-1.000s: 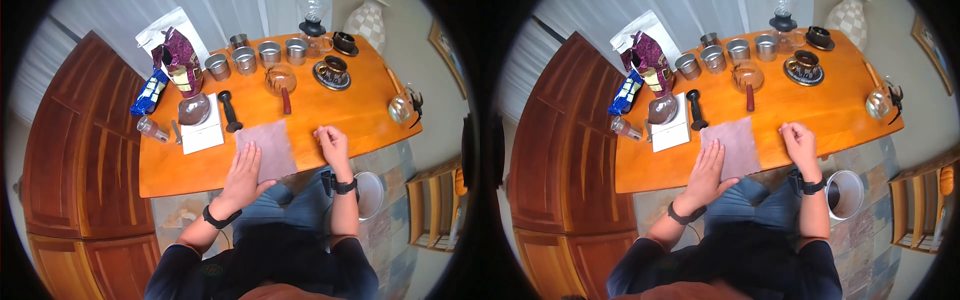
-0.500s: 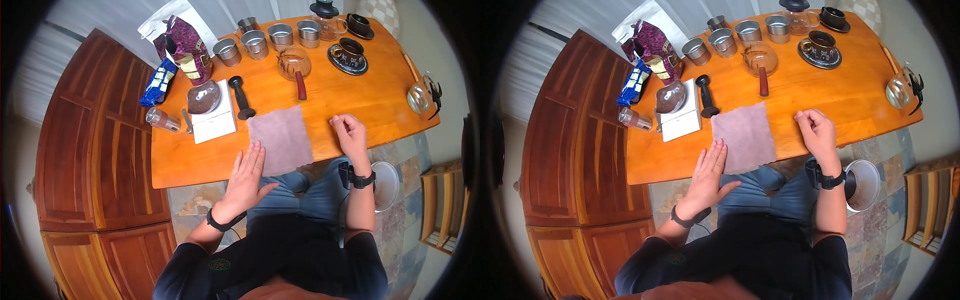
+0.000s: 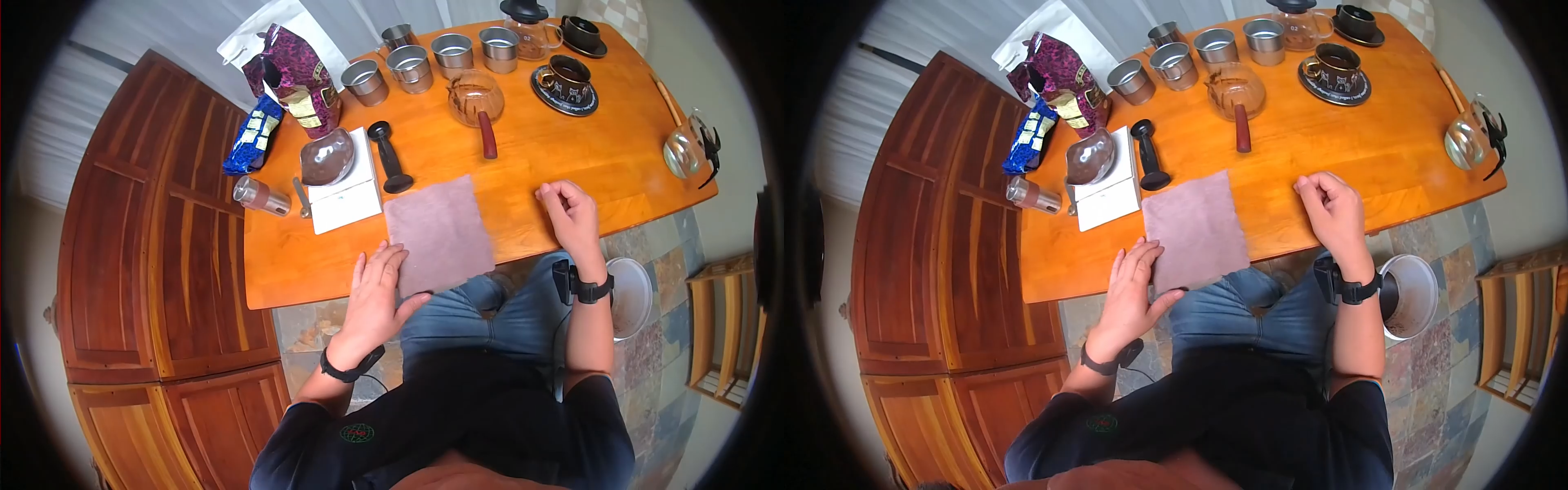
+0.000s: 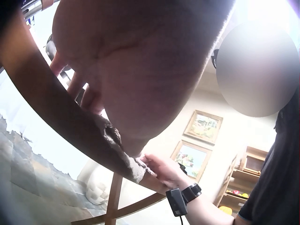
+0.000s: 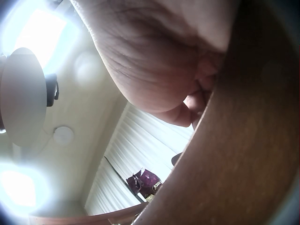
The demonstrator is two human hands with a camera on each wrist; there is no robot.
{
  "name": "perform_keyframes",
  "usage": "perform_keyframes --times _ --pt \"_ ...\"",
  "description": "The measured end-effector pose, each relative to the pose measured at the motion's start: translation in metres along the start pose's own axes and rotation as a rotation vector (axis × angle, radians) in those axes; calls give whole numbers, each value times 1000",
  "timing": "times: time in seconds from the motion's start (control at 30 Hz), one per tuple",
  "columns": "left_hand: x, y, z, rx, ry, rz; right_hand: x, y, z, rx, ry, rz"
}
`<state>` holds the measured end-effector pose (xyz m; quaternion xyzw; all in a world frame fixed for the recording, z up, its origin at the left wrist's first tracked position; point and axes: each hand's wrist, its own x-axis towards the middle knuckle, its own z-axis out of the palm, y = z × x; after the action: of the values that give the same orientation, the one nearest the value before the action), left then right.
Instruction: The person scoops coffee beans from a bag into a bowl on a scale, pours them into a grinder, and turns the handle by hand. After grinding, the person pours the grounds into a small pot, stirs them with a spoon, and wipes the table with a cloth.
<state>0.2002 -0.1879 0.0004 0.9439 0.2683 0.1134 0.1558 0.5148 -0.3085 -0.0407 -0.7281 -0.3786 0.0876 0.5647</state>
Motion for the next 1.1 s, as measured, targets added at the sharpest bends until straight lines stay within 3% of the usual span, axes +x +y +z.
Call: perform_keyframes --times 0.3,0.37,0.5,0.63,0.8,0.9,1.1 --pt "-36 -52 -29 114 54 -156 -2 4 -2 10 -56 42" --pt "-43 -65 -35 94 108 -288 -2 1 -1 -33 -53 26" --pt "-45 -88 -31 49 228 -372 -2 -7 0 -92 -51 17" --pt "-25 -61 -18 -36 381 -248 -1 -7 1 -52 -3 -20" --pt "-17 -55 -6 67 185 -182 -1 -3 1 -26 -21 -13" --pt "-23 -66 -3 126 172 -151 -1 1 4 34 -22 -14" --pt "-48 -101 -14 243 142 -310 -1 5 4 15 -23 -22"
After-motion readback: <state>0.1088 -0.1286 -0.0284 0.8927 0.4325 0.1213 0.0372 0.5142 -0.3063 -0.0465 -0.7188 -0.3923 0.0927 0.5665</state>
